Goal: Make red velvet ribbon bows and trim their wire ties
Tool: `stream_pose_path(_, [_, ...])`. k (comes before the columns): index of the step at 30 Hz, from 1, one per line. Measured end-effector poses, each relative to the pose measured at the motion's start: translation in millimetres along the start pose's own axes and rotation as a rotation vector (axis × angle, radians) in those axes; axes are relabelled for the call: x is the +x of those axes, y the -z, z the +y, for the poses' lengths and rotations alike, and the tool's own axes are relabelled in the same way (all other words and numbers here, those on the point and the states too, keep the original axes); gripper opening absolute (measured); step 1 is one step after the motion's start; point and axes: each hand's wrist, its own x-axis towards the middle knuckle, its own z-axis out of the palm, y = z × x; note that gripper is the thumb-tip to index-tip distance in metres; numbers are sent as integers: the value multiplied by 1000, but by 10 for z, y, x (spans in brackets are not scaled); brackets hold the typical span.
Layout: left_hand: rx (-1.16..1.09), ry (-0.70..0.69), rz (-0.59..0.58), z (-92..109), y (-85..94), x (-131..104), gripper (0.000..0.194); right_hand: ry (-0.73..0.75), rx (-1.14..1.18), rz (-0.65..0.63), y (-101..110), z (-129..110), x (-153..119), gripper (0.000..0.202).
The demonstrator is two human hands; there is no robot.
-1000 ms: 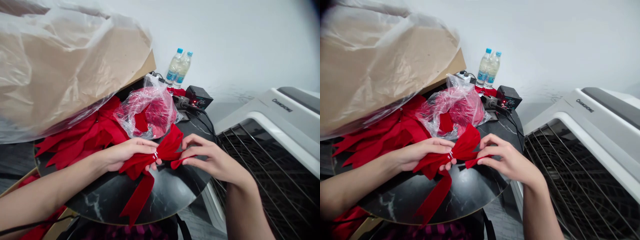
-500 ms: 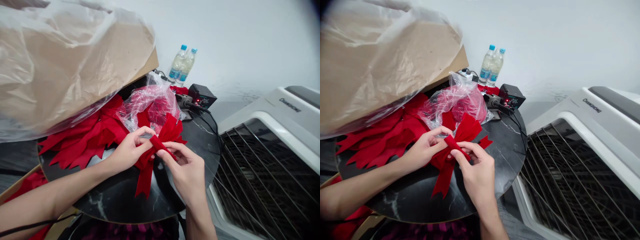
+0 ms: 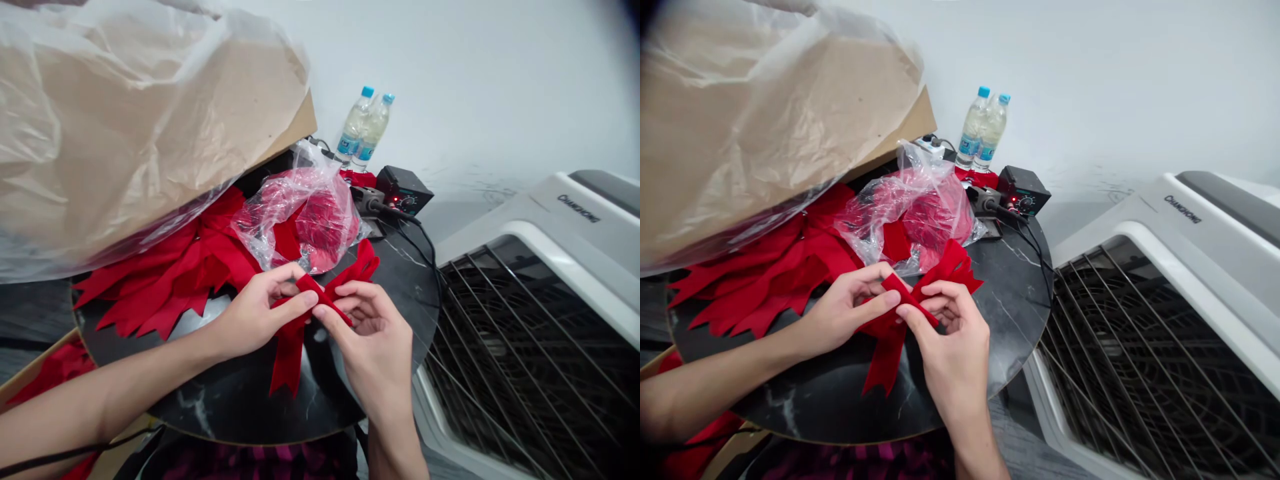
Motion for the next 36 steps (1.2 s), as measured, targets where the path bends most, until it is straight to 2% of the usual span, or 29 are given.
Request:
stream_pose_path(3, [57, -34, 41, -17, 1, 20, 26, 14, -8, -9, 5, 13, 5, 26])
stream_pose_path(7, [108, -98, 89, -41, 5, 38, 27, -20, -56, -28, 36, 15, -36, 17])
stream_pose_path(12, [188, -99, 125, -49, 8, 16, 28, -54, -82, -30, 65, 26, -100, 17])
stream_pose_path(16, [212, -114, 145, -48, 32, -7, 28, -51, -115, -82, 61, 36, -117, 18])
stream_pose_path(22, [176, -155, 181, -33, 41, 3, 26, -110, -16, -122, 10, 35, -67, 20])
stream_pose_path(26, [65, -200, 235, -52, 17, 55, 21, -78, 44, -101, -58, 61, -16, 21])
stream_pose_path(31, [-75, -168, 288, -56, 0, 100, 19, -73, 146, -44, -163, 106, 8, 22])
stream_pose_path(36, [-69, -210, 348, -38, 6, 84, 15, -27, 202, 34, -249, 173, -4, 21])
